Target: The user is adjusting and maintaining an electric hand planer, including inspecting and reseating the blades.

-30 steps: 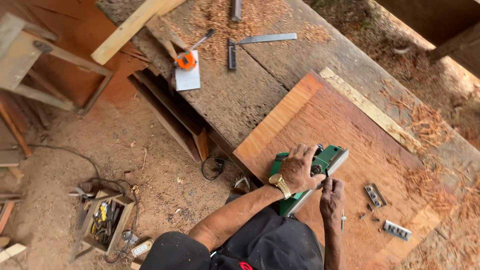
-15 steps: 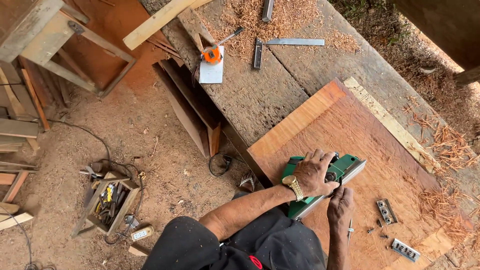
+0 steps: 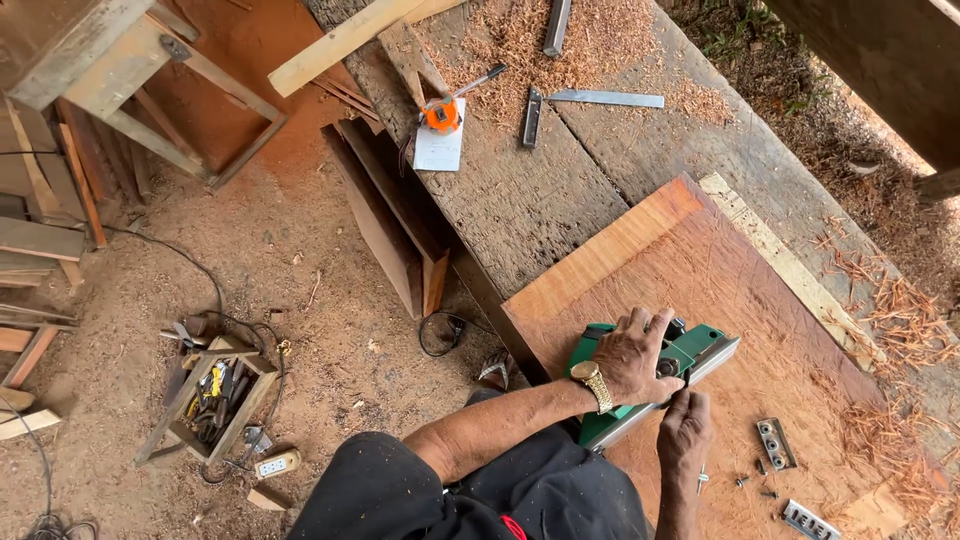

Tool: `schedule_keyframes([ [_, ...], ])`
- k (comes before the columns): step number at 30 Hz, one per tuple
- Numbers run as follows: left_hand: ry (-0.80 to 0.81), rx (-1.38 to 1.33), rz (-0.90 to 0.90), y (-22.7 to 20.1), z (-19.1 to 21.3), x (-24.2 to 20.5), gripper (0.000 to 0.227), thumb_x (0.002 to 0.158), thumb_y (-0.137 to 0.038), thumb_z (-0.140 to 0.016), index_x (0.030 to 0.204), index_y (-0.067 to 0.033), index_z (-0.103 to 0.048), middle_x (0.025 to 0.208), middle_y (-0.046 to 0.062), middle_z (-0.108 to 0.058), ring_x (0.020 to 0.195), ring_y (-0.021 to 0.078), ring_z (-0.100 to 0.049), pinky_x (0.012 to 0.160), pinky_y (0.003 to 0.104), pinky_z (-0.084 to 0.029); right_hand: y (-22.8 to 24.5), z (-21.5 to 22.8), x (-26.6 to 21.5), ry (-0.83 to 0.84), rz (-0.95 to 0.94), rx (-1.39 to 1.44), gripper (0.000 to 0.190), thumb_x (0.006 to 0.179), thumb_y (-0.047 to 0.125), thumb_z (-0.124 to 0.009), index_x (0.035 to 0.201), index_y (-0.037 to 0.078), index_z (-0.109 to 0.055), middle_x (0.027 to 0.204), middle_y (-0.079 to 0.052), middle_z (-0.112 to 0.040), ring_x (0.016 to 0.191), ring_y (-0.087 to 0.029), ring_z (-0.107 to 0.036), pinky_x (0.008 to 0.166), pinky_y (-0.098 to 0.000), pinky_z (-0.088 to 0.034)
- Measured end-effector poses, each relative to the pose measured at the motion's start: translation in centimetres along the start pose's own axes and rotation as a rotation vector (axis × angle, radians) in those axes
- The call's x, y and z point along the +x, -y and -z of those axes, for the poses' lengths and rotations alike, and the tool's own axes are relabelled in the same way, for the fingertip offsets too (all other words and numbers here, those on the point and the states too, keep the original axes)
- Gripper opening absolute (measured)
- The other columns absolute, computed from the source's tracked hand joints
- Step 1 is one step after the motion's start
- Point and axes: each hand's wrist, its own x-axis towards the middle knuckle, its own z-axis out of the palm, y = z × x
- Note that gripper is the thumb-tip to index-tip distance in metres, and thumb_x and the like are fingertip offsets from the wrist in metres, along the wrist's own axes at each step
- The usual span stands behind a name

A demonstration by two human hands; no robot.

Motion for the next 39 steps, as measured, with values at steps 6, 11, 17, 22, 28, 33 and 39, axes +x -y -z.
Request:
schedule_keyframes([
  [6, 0.018, -0.025, 0.023, -0.1, 0.1, 0.0, 0.111, 0.071, -0.044, -0.081, 0.157, -0.0040, -0.024, 0.138, 0.027, -0.045, 0.127, 0.0469, -0.049, 0.100, 0.057, -0.047, 2.1, 1.8, -0.3, 0.115, -0.169, 0.363, 0.033, 0.117, 0.035, -0.048, 0.103, 0.006, -0.054, 0.072, -0.009, -0.060, 0.064, -0.018, -0.058, 0.060, -0.0353, -0.046],
  [11, -0.006, -0.023, 0.040, -0.2, 0.1, -0.1, 0.111, 0.070, -0.043, -0.081, 0.158, -0.0041, -0.025, 0.139, 0.028, -0.046, 0.128, 0.0471, -0.050, 0.100, 0.057, -0.048, -0.4, 0.1, -0.1, 0.055, -0.036, 0.143, 0.031, 0.115, 0.031, -0.053, 0.102, 0.003, -0.059, 0.073, -0.011, -0.062, 0.068, -0.019, -0.059, 0.066, -0.0367, -0.049],
  [17, -0.015, -0.032, 0.029, 0.3, -0.5, 0.2, 0.110, 0.070, -0.044, -0.081, 0.157, -0.0046, -0.026, 0.141, 0.029, -0.046, 0.129, 0.0483, -0.049, 0.102, 0.059, -0.046, 3.3, 2.8, -0.7, -0.039, 0.135, 0.155, 0.028, 0.108, 0.031, -0.058, 0.109, 0.002, -0.057, 0.086, -0.009, -0.065, 0.076, -0.017, -0.063, 0.067, -0.0341, -0.050],
  [22, -0.020, -0.026, 0.047, 0.7, -0.7, 0.3, 0.110, 0.069, -0.046, -0.079, 0.157, -0.0043, -0.029, 0.141, 0.029, -0.047, 0.128, 0.0491, -0.050, 0.102, 0.060, -0.047, -1.2, -0.8, 0.6, 0.056, -0.069, 0.097, 0.042, 0.121, 0.033, -0.048, 0.099, -0.001, -0.058, 0.076, -0.016, -0.062, 0.071, -0.024, -0.061, 0.071, -0.0400, -0.049],
  [28, 0.020, -0.034, -0.016, 1.2, -1.1, 0.5, 0.113, 0.068, -0.049, -0.078, 0.158, -0.0018, -0.028, 0.142, 0.029, -0.047, 0.126, 0.0477, -0.051, 0.100, 0.059, -0.048, 3.0, 1.6, -0.6, -0.048, 0.149, 0.262, 0.033, 0.110, 0.033, -0.055, 0.111, 0.001, -0.053, 0.083, -0.014, -0.065, 0.075, -0.023, -0.064, 0.068, -0.0370, -0.049],
  [33, 0.000, -0.017, -0.005, 0.6, -0.6, 0.3, 0.109, 0.070, -0.047, -0.078, 0.158, -0.0042, -0.030, 0.141, 0.028, -0.048, 0.127, 0.0469, -0.051, 0.102, 0.060, -0.047, 0.6, -0.3, 0.6, -0.111, -0.071, -0.041, 0.035, 0.117, 0.032, -0.053, 0.102, 0.001, -0.059, 0.082, -0.022, -0.065, 0.072, -0.032, -0.062, 0.066, -0.0435, -0.047],
  [39, 0.037, -0.013, 0.035, 0.0, 0.2, 0.2, 0.109, 0.069, -0.046, -0.079, 0.157, -0.0050, -0.028, 0.142, 0.029, -0.045, 0.128, 0.0480, -0.049, 0.100, 0.061, -0.047, -1.2, -1.4, 0.2, -0.118, 0.051, -0.038, 0.034, 0.121, 0.030, -0.054, 0.102, 0.002, -0.060, 0.080, -0.020, -0.067, 0.069, -0.029, -0.063, 0.066, -0.0405, -0.048],
])
